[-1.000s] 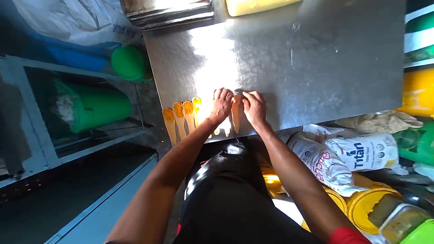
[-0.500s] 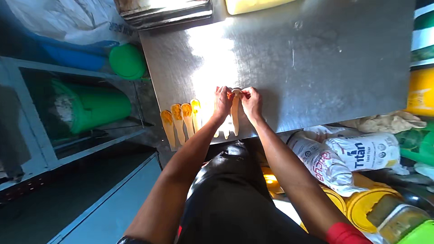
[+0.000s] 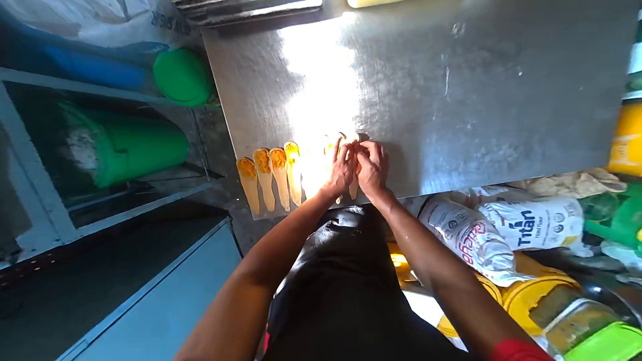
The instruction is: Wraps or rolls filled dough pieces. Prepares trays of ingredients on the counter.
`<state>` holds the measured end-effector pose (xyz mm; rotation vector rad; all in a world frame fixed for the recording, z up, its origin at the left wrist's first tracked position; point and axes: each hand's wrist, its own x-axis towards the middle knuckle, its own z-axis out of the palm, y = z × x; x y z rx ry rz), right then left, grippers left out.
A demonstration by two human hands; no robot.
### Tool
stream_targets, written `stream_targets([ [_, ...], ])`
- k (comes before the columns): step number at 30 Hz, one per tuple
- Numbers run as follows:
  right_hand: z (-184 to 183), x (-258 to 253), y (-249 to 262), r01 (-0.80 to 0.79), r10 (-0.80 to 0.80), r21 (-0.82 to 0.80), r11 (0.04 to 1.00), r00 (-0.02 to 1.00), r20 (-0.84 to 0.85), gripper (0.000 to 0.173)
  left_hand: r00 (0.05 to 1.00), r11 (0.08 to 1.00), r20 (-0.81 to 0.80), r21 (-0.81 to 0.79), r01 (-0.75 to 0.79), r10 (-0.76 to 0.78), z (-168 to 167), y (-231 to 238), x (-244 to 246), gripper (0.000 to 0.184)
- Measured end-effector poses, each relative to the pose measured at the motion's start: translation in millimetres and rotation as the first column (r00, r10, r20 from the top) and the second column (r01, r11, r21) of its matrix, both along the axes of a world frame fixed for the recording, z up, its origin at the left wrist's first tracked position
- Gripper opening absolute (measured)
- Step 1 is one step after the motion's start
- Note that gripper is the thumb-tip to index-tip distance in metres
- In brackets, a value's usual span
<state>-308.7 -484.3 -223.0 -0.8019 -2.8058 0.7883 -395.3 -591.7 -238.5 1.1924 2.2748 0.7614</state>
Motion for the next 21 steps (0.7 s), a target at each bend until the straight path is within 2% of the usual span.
stream_targets([
  [2, 17, 0, 16, -0.082, 0.082, -0.003, 0.997, 0.996, 0.043, 0.017, 0.996, 0.989, -0.045, -0.130, 0.064, -0.071, 1, 0, -4, 0.043],
  [5, 28, -21, 36, -0.016, 0.018, 0.035, 0.999, 0.998, -0.052, 0.020, 0.987, 0.955, -0.074, -0.274, 0.114, -0.140, 33, 1, -10, 0.049],
  [7, 16, -53, 39, 0.050, -0.045, 0.118, 0.992, 0.998, -0.053, 0.025, 0.963, 0.931, -0.128, -0.312, 0.189, -0.238, 37, -7, -1, 0.049],
  [9, -6, -73, 34, -0.024, 0.005, 0.179, 0.983, 0.994, 0.106, 0.040, 0.929, 0.881, -0.088, -0.360, 0.306, -0.359, 33, -22, 24, 0.051],
  [11, -32, -88, 38, -0.151, 0.116, 0.254, 0.955, 0.982, 0.148, 0.044, 0.928, 0.867, -0.010, -0.361, 0.344, -0.372, 28, -37, 46, 0.052],
  [13, -34, -103, 51, -0.214, 0.181, 0.302, 0.929, 0.974, 0.133, 0.042, 0.964, 0.901, 0.050, -0.347, 0.260, -0.260, 26, -47, 60, 0.059],
  [16, -19, -128, 75, -0.187, 0.165, 0.315, 0.930, 0.982, 0.094, 0.045, 0.976, 0.922, 0.055, -0.322, 0.217, -0.211, 24, -56, 72, 0.066],
  [19, -30, -151, 93, -0.123, 0.111, 0.388, 0.913, 0.992, 0.053, 0.046, 0.955, 0.903, 0.046, -0.314, 0.292, -0.293, 21, -68, 81, 0.068],
  [21, -39, -156, 92, -0.079, 0.066, 0.444, 0.893, 0.997, 0.044, 0.037, 0.944, 0.908, -0.014, -0.278, 0.313, -0.329, 15, -77, 88, 0.071],
])
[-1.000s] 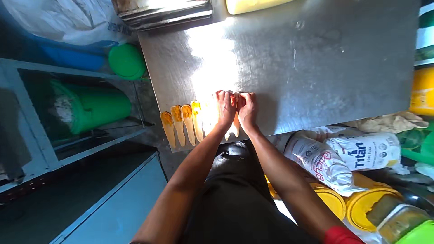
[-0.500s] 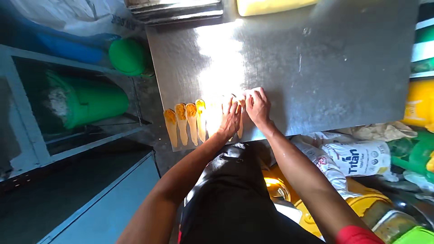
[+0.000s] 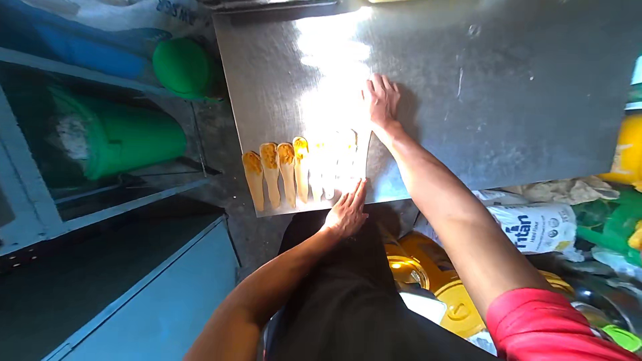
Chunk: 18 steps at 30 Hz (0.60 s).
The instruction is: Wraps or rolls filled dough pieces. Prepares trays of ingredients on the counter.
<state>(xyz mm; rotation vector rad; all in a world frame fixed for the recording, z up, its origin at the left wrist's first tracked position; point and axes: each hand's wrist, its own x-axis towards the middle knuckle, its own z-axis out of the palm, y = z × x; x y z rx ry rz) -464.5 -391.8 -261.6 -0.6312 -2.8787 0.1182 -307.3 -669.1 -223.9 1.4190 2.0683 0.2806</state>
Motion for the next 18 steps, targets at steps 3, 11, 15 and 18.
stream_targets([
  [3, 2, 23, -26, 0.086, -0.077, -0.082, 0.993, 0.992, 0.099, 0.060, 0.997, 0.991, -0.069, 0.132, 0.033, -0.024, -12, -15, 7, 0.070],
  [11, 45, 189, -135, -0.068, 0.091, -0.259, 0.963, 0.993, 0.079, 0.059, 0.993, 0.989, -0.029, 0.090, 0.115, -0.113, -15, -22, 10, 0.058],
  [15, 29, 151, -116, 0.056, -0.049, -0.132, 0.990, 0.997, 0.055, 0.038, 0.983, 0.953, -0.113, 0.251, 0.172, -0.147, -27, -31, 14, 0.055],
  [18, 16, 107, -92, -0.030, 0.030, -0.051, 0.998, 1.000, -0.007, 0.041, 0.974, 0.935, -0.149, 0.287, 0.207, -0.170, -32, -35, 14, 0.054],
])
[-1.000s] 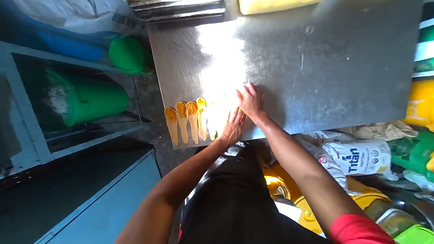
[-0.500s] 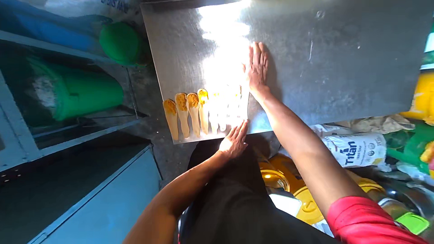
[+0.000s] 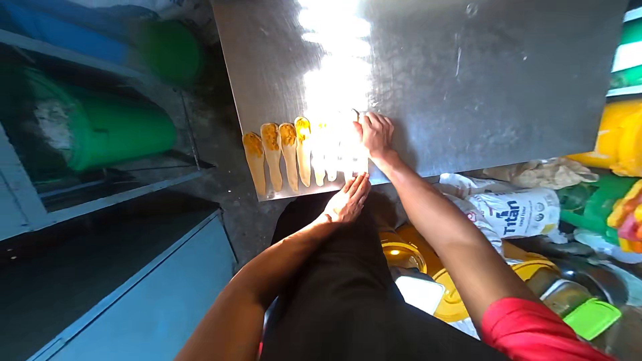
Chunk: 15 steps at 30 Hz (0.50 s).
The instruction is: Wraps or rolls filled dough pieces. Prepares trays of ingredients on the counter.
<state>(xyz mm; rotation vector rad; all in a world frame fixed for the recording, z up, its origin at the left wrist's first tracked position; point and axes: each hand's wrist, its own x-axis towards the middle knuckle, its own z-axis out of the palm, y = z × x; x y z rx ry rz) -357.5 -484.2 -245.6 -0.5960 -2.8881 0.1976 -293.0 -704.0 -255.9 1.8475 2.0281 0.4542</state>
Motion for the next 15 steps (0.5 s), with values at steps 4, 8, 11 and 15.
stream_targets([
  [4, 17, -43, 33, -0.061, 0.068, 0.074, 0.995, 0.993, -0.097, 0.050, 1.000, 1.000, -0.009, 0.021, -0.022, 0.023, 0, -1, -2, 0.054],
  [8, -1, -48, 46, -0.053, 0.050, 0.091, 0.994, 0.998, 0.037, 0.048, 0.999, 0.999, -0.034, 0.035, -0.041, 0.043, -1, 4, -4, 0.055],
  [11, 1, -2, 9, 0.017, -0.011, -0.032, 0.999, 0.984, 0.177, 0.065, 0.999, 0.997, -0.013, 0.069, -0.033, 0.034, -2, 0, 0, 0.053],
  [15, 24, 103, -58, -0.033, 0.080, -0.211, 0.977, 0.972, 0.222, 0.079, 0.999, 0.996, 0.050, 0.085, 0.014, -0.019, -6, -12, 1, 0.045],
])
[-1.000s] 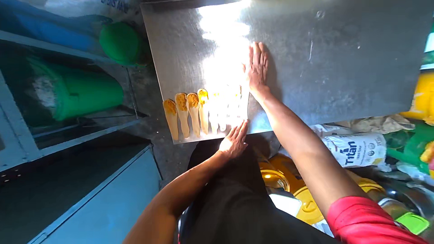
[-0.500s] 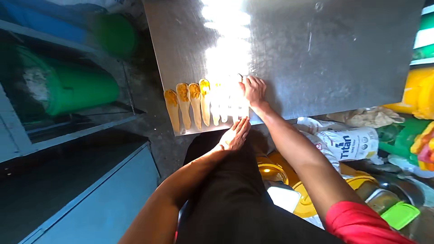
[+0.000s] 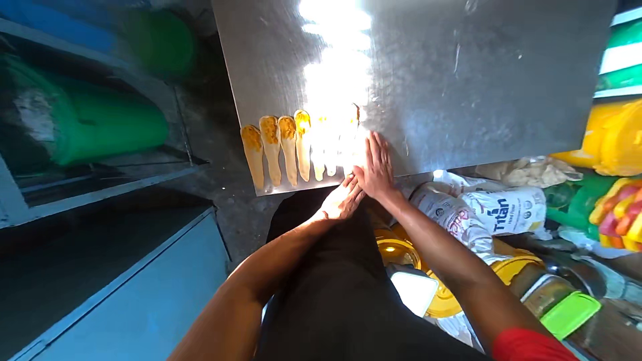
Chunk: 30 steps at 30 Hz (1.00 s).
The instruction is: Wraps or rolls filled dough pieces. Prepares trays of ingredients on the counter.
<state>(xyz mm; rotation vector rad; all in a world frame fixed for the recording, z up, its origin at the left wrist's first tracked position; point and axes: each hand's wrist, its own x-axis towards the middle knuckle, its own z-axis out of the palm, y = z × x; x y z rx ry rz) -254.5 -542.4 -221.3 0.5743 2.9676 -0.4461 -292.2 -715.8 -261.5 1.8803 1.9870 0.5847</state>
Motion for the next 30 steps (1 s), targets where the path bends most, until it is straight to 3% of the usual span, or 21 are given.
stream_targets([
  [2, 2, 23, -7, -0.016, 0.014, -0.011, 1.000, 0.993, -0.117, 0.067, 0.999, 1.000, 0.032, -0.011, 0.011, -0.010, 1, -6, -2, 0.047],
  [5, 4, -3, 12, 0.050, -0.037, 0.059, 0.997, 0.978, -0.204, 0.049, 0.999, 0.999, -0.004, -0.041, 0.034, -0.034, 1, -7, 0, 0.052],
  [8, -21, -49, 39, 0.120, -0.093, 0.176, 0.977, 0.984, -0.153, 0.055, 0.998, 0.998, 0.008, 0.003, 0.069, -0.069, 1, -13, -6, 0.052],
  [11, -33, -44, 26, 0.126, -0.104, 0.159, 0.979, 0.985, -0.139, 0.065, 0.995, 0.993, 0.056, 0.092, 0.072, -0.077, 15, -39, -20, 0.048],
  [14, -11, 18, -28, 0.075, -0.073, 0.014, 0.997, 0.994, -0.087, 0.076, 0.979, 0.991, 0.163, 0.023, -0.130, 0.125, 43, -70, -37, 0.046],
  [16, -17, 53, -54, 0.057, -0.058, -0.011, 0.998, 0.987, -0.150, 0.070, 0.921, 0.950, 0.237, -0.037, -0.309, 0.308, 44, -81, -48, 0.047],
  [19, -12, 68, -66, 0.147, -0.130, 0.049, 0.988, 0.958, -0.256, 0.037, 0.761, 0.841, 0.395, -0.058, -0.538, 0.514, 59, -82, -55, 0.043],
  [21, 5, 52, -63, 0.273, -0.262, 0.015, 0.962, 0.936, -0.236, 0.026, 0.592, 0.753, 0.530, -0.146, -0.641, 0.607, 69, -69, -56, 0.039],
  [24, 41, 20, -61, 0.339, -0.382, -0.252, 0.907, 0.912, -0.149, 0.029, 0.149, 0.676, 0.786, -0.399, -0.620, 0.601, 87, -40, -60, 0.040],
  [27, 69, -15, -39, 0.158, -0.227, -0.490, 0.857, 0.970, -0.085, 0.040, -0.239, 0.674, 0.800, -0.594, -0.439, 0.550, 96, -9, -78, 0.051],
  [28, 73, -25, -25, 0.137, -0.214, -0.508, 0.851, 0.972, -0.095, 0.042, -0.287, 0.658, 0.761, -0.648, -0.384, 0.582, 100, 1, -87, 0.049],
  [30, 71, -48, 10, 0.163, -0.252, -0.454, 0.876, 0.957, -0.143, 0.034, -0.203, 0.620, 0.706, -0.699, -0.357, 0.679, 112, 20, -108, 0.035],
])
